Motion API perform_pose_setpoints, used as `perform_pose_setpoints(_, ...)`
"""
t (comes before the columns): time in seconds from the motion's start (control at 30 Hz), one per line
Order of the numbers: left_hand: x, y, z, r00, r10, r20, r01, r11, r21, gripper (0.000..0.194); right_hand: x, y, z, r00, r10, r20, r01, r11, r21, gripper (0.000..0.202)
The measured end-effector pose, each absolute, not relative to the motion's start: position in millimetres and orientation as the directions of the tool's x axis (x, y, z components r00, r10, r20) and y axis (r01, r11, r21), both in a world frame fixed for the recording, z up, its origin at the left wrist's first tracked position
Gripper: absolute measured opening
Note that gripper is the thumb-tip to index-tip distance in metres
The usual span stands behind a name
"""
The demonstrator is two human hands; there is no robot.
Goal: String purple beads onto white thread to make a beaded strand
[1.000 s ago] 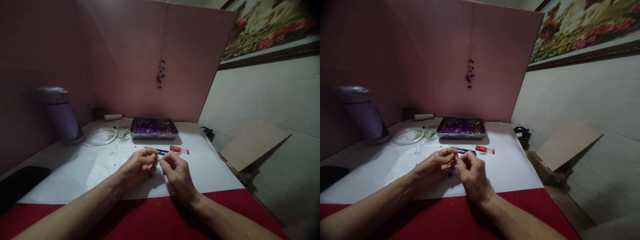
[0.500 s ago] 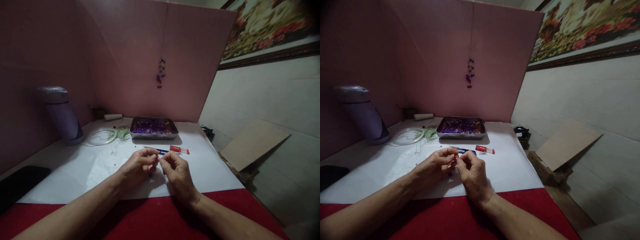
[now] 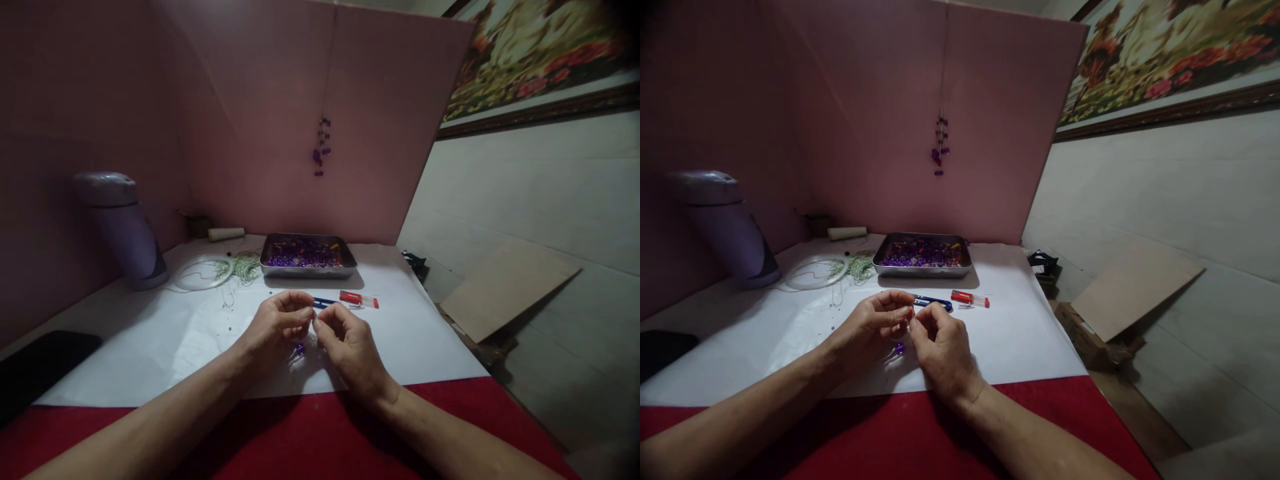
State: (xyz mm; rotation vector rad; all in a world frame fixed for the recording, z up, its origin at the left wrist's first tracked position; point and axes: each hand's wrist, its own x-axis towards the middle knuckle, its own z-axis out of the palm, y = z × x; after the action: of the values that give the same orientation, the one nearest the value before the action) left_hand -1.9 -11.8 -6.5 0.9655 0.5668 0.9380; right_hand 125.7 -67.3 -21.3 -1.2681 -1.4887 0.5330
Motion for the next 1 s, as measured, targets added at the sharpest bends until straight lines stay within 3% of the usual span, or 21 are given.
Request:
perform_pose_setpoints(0.8,-2.6,-12.6,-7.1,0.46,0.887,0.029,-0.284,0.117,0.952,0.023,126.1,-69.3,-16.9,0.146,0.889,0.434,0.479,0.321,-0.817,0.016)
perform_pose_setpoints(1.0,-1.0,-12.2,-8.1,0.475,0.879,0.038,-0.267,0.104,0.958,0.022,125.4,-71.5,-13.5,0.149,0.854,0.498,0.615,0.314,-0.724,0.006)
